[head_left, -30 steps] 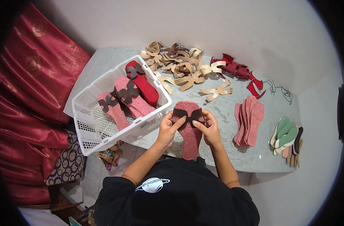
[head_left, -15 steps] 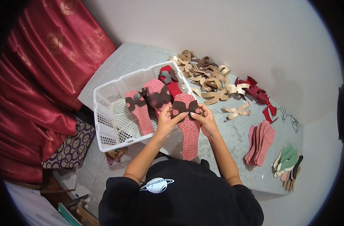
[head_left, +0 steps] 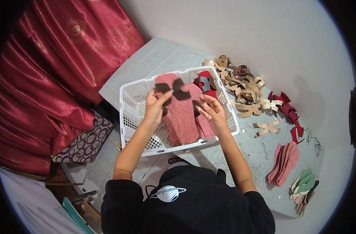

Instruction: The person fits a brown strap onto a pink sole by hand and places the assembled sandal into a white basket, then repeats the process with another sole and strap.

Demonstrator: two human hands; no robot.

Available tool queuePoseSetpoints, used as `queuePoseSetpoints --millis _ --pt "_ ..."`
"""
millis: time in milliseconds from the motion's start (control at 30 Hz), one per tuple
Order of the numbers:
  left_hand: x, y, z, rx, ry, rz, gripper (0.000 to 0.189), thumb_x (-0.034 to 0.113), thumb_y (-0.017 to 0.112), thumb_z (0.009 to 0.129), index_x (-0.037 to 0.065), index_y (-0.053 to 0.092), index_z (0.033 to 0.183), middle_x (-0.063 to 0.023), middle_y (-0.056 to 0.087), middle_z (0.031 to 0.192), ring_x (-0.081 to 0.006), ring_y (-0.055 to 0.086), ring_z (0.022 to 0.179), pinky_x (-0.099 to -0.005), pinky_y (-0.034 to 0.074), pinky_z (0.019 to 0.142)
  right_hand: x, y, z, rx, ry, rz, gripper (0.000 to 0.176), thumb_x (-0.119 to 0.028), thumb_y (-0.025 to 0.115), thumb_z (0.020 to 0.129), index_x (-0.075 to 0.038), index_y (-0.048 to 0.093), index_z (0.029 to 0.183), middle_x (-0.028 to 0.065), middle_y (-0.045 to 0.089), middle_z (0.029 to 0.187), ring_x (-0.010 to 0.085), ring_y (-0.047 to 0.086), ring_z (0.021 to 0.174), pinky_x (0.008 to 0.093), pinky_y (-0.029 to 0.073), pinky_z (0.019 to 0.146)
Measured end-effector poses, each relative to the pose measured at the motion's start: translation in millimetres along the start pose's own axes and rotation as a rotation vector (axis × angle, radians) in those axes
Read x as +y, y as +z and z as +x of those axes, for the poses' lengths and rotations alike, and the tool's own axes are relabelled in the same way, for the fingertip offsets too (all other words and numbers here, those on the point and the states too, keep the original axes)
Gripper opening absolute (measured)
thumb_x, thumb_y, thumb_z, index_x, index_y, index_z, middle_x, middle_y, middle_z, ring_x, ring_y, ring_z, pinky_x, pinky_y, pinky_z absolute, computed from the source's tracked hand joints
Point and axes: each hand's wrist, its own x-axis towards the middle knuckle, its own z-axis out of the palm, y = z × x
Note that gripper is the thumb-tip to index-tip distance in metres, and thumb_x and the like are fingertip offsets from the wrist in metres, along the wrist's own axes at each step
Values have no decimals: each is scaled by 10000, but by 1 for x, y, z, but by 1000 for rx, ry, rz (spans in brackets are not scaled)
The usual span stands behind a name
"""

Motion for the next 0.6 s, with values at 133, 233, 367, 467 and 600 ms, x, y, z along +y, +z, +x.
queuePoseSetpoints --millis 133,233,367,467,600 --pt "3 -38 25 73 23 2 301 -3 667 759 33 516 1018 -79 620 965 -150 603 878 -272 479 804 21 -12 10 33 -43 -227 271 -61 547 870 -25 502 1134 68 527 1178 156 508 1105 290 418 935" --pt "-20 -63 32 95 -1 99 285 2 672 759 33 518 997 -75 624 943 -138 603 857 -260 481 774 40 -16 14 6 -143 -400 275 -49 565 859 -4 504 1123 57 545 1131 130 506 1077 254 432 879" --pt "-60 -90 23 95 -99 265 267 19 669 770 25 517 989 -72 626 932 -123 600 835 -250 475 773 51 -16 13 -41 -159 -512 264 -45 549 863 5 499 1118 60 521 1137 142 502 1092 265 414 917" --pt "-78 -99 18 140 -133 311 222 12 663 777 33 511 937 -62 626 885 -96 596 773 -220 482 694 53 -18 11 -35 -114 -530 256 -41 541 865 4 499 1114 58 502 1138 148 497 1101 276 406 939" --pt "-92 -103 18 166 -128 343 211 6 659 780 29 509 928 -64 625 874 -97 596 763 -224 485 687 53 -18 11 -11 -68 -528 248 -42 541 866 7 504 1106 57 487 1150 154 492 1105 285 411 941"
